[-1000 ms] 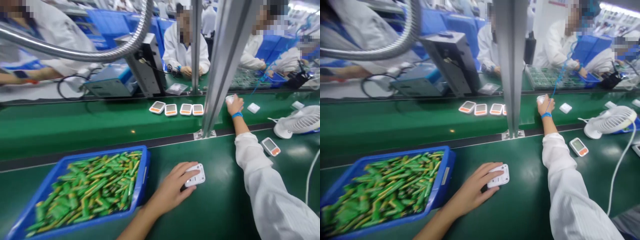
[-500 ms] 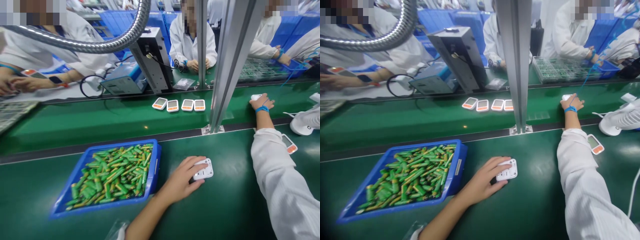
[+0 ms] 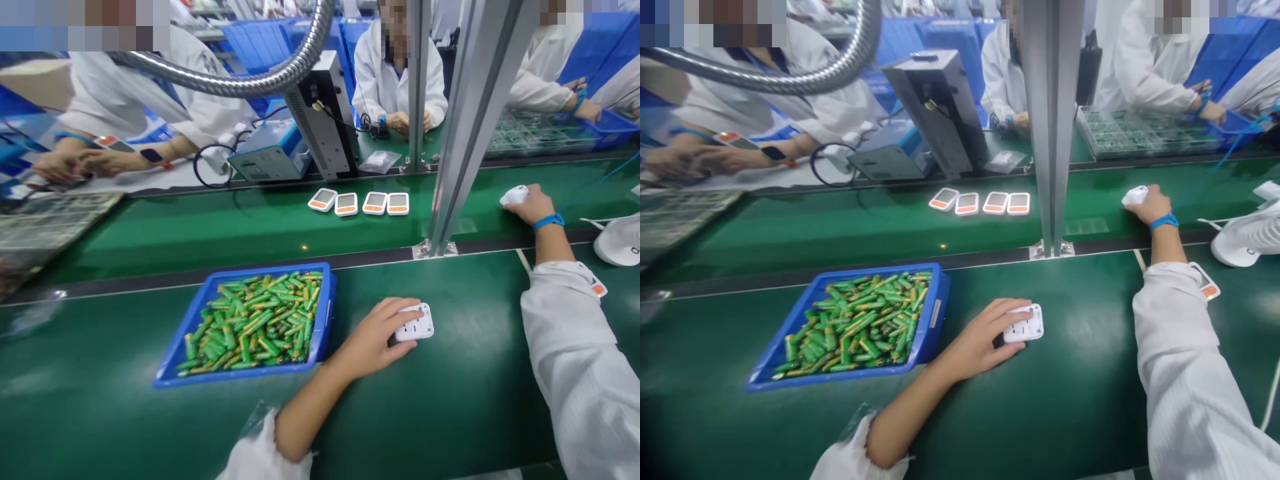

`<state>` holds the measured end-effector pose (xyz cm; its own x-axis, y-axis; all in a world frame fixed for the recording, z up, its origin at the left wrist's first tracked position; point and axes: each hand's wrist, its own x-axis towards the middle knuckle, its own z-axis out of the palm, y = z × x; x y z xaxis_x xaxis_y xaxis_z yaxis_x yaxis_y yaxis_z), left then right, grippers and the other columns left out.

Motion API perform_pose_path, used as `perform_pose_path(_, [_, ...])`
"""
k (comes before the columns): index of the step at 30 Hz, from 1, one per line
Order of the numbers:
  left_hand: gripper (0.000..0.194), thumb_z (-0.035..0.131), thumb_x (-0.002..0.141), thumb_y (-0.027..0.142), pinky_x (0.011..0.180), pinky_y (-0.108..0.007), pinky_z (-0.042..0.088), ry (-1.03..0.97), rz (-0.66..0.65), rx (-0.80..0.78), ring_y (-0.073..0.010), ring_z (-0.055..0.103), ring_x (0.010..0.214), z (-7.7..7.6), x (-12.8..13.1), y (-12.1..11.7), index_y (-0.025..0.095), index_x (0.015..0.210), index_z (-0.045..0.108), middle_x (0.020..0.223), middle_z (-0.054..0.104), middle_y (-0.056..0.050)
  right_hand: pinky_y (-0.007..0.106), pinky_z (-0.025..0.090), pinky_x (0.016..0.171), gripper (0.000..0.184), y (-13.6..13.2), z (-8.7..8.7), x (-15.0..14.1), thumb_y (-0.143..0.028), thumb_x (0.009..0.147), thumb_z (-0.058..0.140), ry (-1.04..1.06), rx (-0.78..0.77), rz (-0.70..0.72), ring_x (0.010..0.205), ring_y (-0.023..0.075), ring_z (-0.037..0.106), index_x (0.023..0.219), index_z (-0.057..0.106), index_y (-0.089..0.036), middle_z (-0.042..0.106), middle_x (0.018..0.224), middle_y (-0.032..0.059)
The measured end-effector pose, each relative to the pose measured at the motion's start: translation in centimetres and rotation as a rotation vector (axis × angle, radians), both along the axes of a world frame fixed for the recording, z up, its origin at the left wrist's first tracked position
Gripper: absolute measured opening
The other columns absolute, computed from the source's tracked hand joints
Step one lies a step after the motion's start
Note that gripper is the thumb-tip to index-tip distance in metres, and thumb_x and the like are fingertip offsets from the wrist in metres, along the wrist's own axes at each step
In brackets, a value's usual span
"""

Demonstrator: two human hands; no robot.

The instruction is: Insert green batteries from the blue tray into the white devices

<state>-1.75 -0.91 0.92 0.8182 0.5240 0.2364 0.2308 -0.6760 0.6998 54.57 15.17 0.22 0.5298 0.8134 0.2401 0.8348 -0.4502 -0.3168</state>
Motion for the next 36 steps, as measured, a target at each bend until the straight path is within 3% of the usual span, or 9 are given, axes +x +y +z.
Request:
perform_pose_path(3, [0.051, 0.073, 0.109, 0.032, 0.127, -0.052, 0.048, 0.023, 0.004, 0.000, -0.0319, 0.057, 0.152, -0.2, -0.1, 0.1, 0.029, 0.158, 0.060, 0.166, 0.060, -0.015, 0.048, 0.052, 0.103, 0.088, -0.6, 0.0, -1.6, -0.048, 0.085, 0.094, 0.100, -0.001, -0.068, 0.122, 0.0387, 0.071, 0.150, 0.056, -0.002, 0.072, 0.135, 0.0314])
perform_pose_path(7, [0.047, 0.074, 0.108, 0.037, 0.127, -0.052, 0.046, 0.022, -0.025, 0.037, -0.0318, 0.058, 0.151, -0.6, 0.1, 0.1, 0.028, 0.153, 0.063, 0.165, 0.062, -0.015, 0.051, 0.048, 0.114, 0.080, -3.1, 0.9, -5.0, -0.040, 0.084, 0.091, 0.073, 0.174, -0.036, 0.125, 0.0385, 0.067, 0.148, 0.058, -0.004, 0.069, 0.140, 0.0294])
perform_pose_path(14, [0.063, 0.080, 0.102, 0.060, 0.126, -0.049, 0.043, 0.097, -0.162, 0.109, -0.0343, 0.061, 0.149, -0.1, 0.8, -0.3, 0.030, 0.155, 0.067, 0.166, 0.062, -0.015, 0.055, 0.046, 0.116, 0.081, -12.9, 0.8, -11.8, -0.067, 0.090, 0.076, 0.101, 0.318, 0.207, 0.128, 0.0377, 0.061, 0.140, 0.062, -0.006, 0.068, 0.138, 0.0310])
perform_pose_path(19, [0.059, 0.074, 0.107, 0.045, 0.129, -0.051, 0.043, 0.048, -0.213, 0.137, -0.0334, 0.057, 0.153, 0.2, 1.3, -0.5, 0.030, 0.162, 0.061, 0.169, 0.059, -0.013, 0.059, 0.053, 0.112, 0.083, -18.2, -1.0, -19.6, -0.081, 0.081, 0.077, 0.208, 0.298, 0.359, 0.122, 0.0417, 0.069, 0.129, 0.070, -0.015, 0.075, 0.131, 0.0254])
perform_pose_path(22, [0.066, 0.078, 0.103, 0.040, 0.134, -0.054, 0.040, 0.038, -0.170, 0.186, -0.0360, 0.048, 0.159, 0.0, 1.7, -0.7, 0.029, 0.165, 0.058, 0.174, 0.051, -0.015, 0.058, 0.053, 0.113, 0.074, -19.4, -1.2, -24.8, -0.076, 0.086, 0.075, 0.249, 0.266, 0.365, 0.121, 0.0411, 0.072, 0.129, 0.070, -0.015, 0.078, 0.128, 0.0235])
perform_pose_path(26, [0.089, 0.090, 0.093, 0.048, 0.137, -0.071, 0.029, 0.121, -0.021, 0.192, -0.0484, 0.020, 0.174, -0.6, 1.9, -0.8, 0.029, 0.171, 0.053, 0.189, 0.024, -0.017, 0.048, 0.058, 0.104, 0.059, -19.9, -0.2, -29.7, -0.067, 0.093, 0.073, 0.417, 0.196, 0.363, 0.115, 0.0366, 0.076, 0.126, 0.072, -0.019, 0.081, 0.123, 0.0180])
perform_pose_path(29, [0.095, 0.090, 0.091, 0.058, 0.136, -0.075, 0.027, 0.137, -0.010, 0.179, -0.0510, 0.017, 0.174, -0.9, 1.8, -0.6, 0.029, 0.172, 0.051, 0.189, 0.023, -0.017, 0.048, 0.060, 0.100, 0.071, -20.0, 0.6, -30.6, -0.069, 0.091, 0.075, 0.552, 0.174, 0.323, 0.112, 0.0366, 0.078, 0.142, 0.067, -0.021, 0.082, 0.124, 0.0160])
perform_pose_path(32, [0.091, 0.087, 0.090, 0.069, 0.135, -0.072, 0.029, 0.086, -0.043, 0.196, -0.0495, 0.025, 0.172, -0.9, 1.7, -0.4, 0.030, 0.168, 0.058, 0.185, 0.034, -0.017, 0.051, 0.056, 0.111, 0.083, -19.9, 1.1, -29.9, -0.070, 0.094, 0.069, 0.595, 0.287, 0.327, 0.129, 0.0365, 0.072, 0.160, 0.056, -0.021, 0.074, 0.146, 0.0174])
perform_pose_path(36, [0.083, 0.082, 0.092, 0.074, 0.134, -0.068, 0.034, 0.043, -0.094, 0.201, -0.0481, 0.033, 0.169, -0.4, 1.6, -0.5, 0.032, 0.162, 0.064, 0.181, 0.042, -0.016, 0.054, 0.049, 0.121, 0.076, -19.8, 1.3, -28.8, -0.069, 0.095, 0.066, 0.653, 0.317, 0.378, 0.136, 0.0354, 0.065, 0.153, 0.060, -0.021, 0.068, 0.152, 0.0174])
